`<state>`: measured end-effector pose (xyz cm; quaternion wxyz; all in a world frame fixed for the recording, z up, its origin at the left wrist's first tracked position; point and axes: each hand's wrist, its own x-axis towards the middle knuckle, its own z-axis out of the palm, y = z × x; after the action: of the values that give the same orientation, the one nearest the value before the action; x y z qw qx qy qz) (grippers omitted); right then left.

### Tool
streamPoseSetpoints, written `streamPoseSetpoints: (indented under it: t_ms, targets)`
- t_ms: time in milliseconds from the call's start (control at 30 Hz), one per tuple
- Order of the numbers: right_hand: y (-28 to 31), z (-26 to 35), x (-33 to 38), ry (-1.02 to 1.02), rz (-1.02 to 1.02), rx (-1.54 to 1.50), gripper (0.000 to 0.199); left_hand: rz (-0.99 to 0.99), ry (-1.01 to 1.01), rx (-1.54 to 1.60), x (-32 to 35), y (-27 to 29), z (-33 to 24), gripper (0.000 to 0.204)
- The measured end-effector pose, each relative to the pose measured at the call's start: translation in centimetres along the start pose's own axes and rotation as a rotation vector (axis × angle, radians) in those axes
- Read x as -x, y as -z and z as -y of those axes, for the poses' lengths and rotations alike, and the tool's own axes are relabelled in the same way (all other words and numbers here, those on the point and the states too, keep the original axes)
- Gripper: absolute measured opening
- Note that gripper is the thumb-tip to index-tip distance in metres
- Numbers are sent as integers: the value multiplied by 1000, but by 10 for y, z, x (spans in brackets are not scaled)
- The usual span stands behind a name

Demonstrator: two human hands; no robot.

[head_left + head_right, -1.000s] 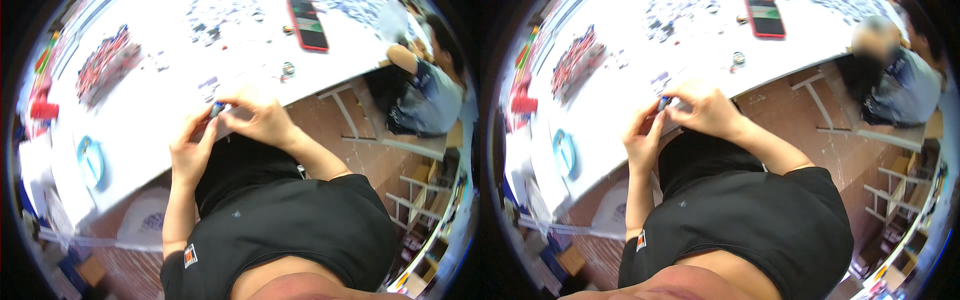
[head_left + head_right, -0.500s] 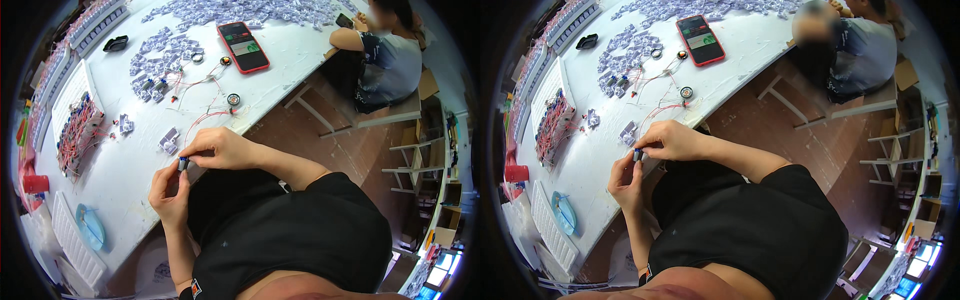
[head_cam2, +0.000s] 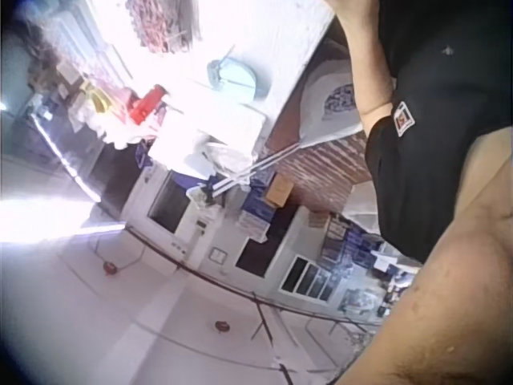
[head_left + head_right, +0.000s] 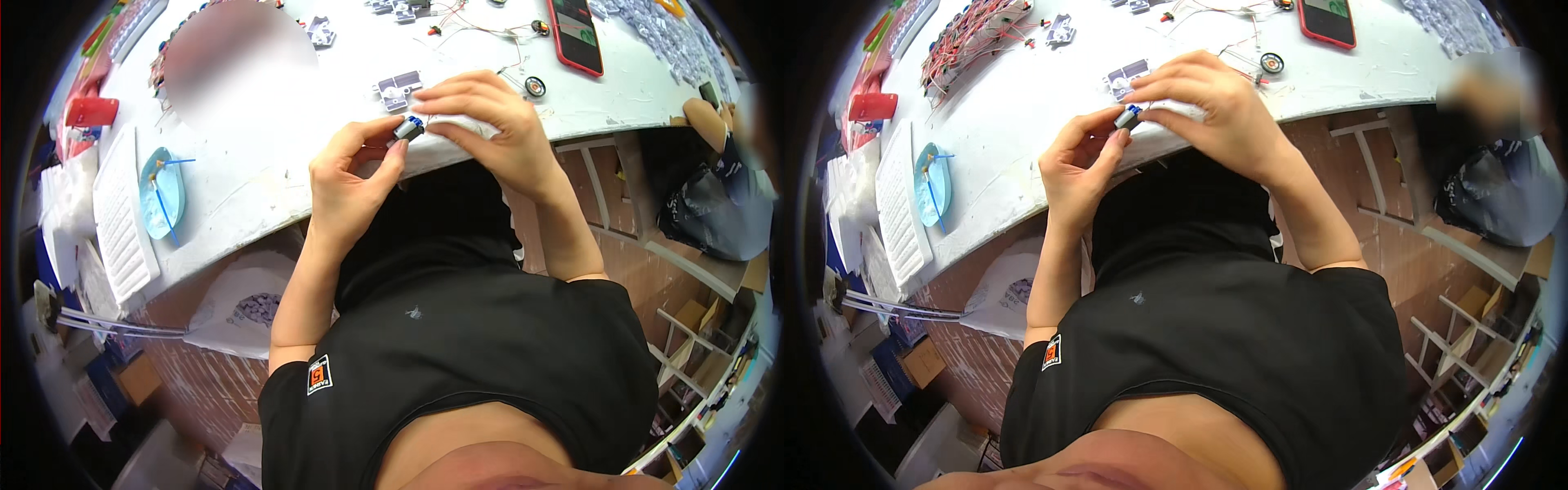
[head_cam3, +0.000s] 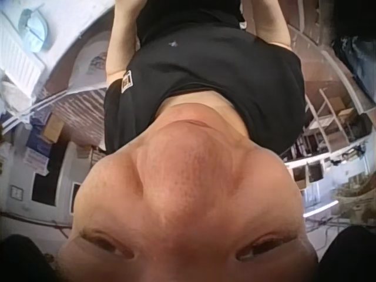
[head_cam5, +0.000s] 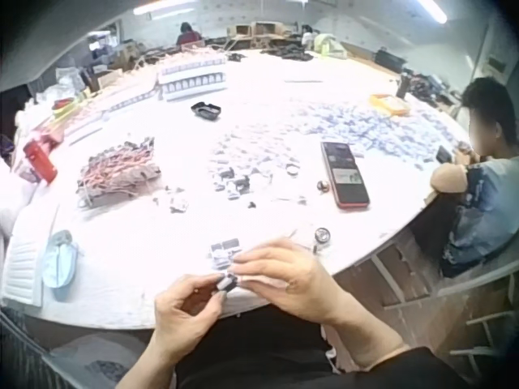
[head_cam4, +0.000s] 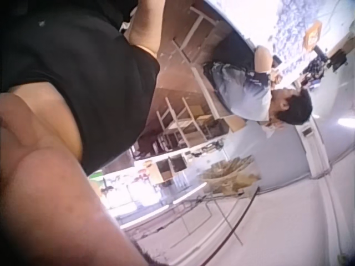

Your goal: The person assembles small electronic components by hand, inserting small motors and wires into plastic housings.

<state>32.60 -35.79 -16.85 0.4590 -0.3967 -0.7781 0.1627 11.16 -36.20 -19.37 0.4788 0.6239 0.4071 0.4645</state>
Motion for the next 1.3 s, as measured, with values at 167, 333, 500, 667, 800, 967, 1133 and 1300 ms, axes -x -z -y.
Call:
streamPoseSetpoints:
  t_ms: [167,333,500,667,800,967,1133,1300]
  targets:
    - [-6,4,4,-8,128,25,29,1,-12,64,2,2,-2,25]
    - [2,2,4,-44,168,-16,27,85,-98,-69,-7,5,-6,26]
    - [10,-6,2,-154,-15,-63,22,53,-251,-500,-30,14,-23,36]
    - [-3,-17,-14,-142,-168,42,22,48,-338,-738,-45,10,-14,41]
    - [-20,-25,-18,-176,-108,7,22,110,-208,-669,-45,20,-13,41]
    - [-27,-25,-23,-235,1,-3,18,120,-111,-582,-46,28,-15,38]
    - [-28,-30,-14,-53,31,273,18,107,-134,-584,-46,26,-11,37]
    - [-26,-20,-12,35,25,450,14,85,-149,-588,-42,27,-8,38]
